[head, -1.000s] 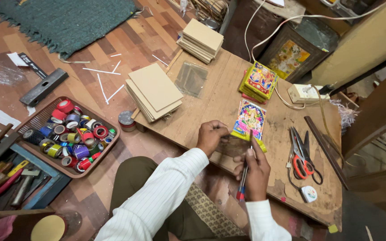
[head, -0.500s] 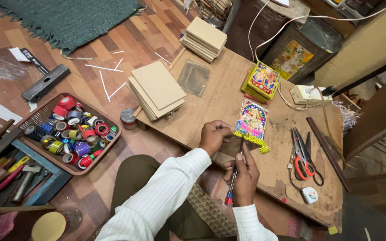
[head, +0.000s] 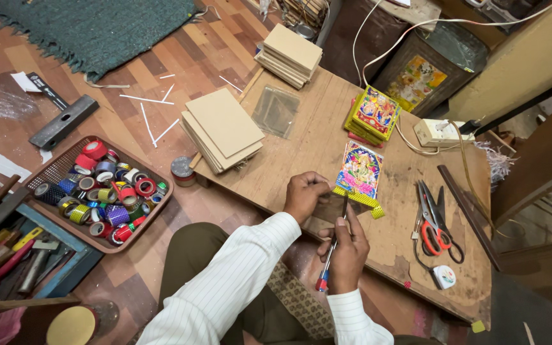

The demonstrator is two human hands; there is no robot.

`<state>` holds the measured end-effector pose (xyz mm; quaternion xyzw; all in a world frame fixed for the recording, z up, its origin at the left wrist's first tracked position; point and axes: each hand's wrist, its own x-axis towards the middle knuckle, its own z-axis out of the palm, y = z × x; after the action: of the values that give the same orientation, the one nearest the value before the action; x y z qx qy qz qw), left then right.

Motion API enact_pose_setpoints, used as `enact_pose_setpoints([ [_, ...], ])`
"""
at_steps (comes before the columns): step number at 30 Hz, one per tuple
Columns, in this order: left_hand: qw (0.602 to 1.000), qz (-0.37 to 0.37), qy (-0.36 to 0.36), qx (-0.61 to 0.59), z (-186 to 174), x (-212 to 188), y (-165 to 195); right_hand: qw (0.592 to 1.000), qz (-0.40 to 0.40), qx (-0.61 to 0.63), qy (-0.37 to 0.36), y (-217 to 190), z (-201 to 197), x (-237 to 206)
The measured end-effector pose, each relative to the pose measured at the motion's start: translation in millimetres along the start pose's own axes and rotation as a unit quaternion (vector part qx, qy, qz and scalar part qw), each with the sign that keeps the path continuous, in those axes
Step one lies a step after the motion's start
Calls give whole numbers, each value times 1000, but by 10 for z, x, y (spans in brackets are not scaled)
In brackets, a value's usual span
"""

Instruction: The person sits on the floor at a low table and applies yellow decorative tape along the edges of colorful printed cards, pressing the tape down with their fingers and stacking finished cards with a pile of similar cards.

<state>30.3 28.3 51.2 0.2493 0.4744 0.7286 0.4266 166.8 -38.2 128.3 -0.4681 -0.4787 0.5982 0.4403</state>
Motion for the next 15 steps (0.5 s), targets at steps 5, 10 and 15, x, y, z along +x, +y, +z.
enact_pose_setpoints([
  [5,1000,11,-7,-18,-20,4,-39,1000,-5,9,15,-5,97,106],
  [10,1000,-8,-3,-29,-12,-32,-28,1000,-23,-9,7,438,-134,36],
  [15,1000,-6,22,-6,41,-28,-8,977,57,-203,-3,1583,-580,-728],
])
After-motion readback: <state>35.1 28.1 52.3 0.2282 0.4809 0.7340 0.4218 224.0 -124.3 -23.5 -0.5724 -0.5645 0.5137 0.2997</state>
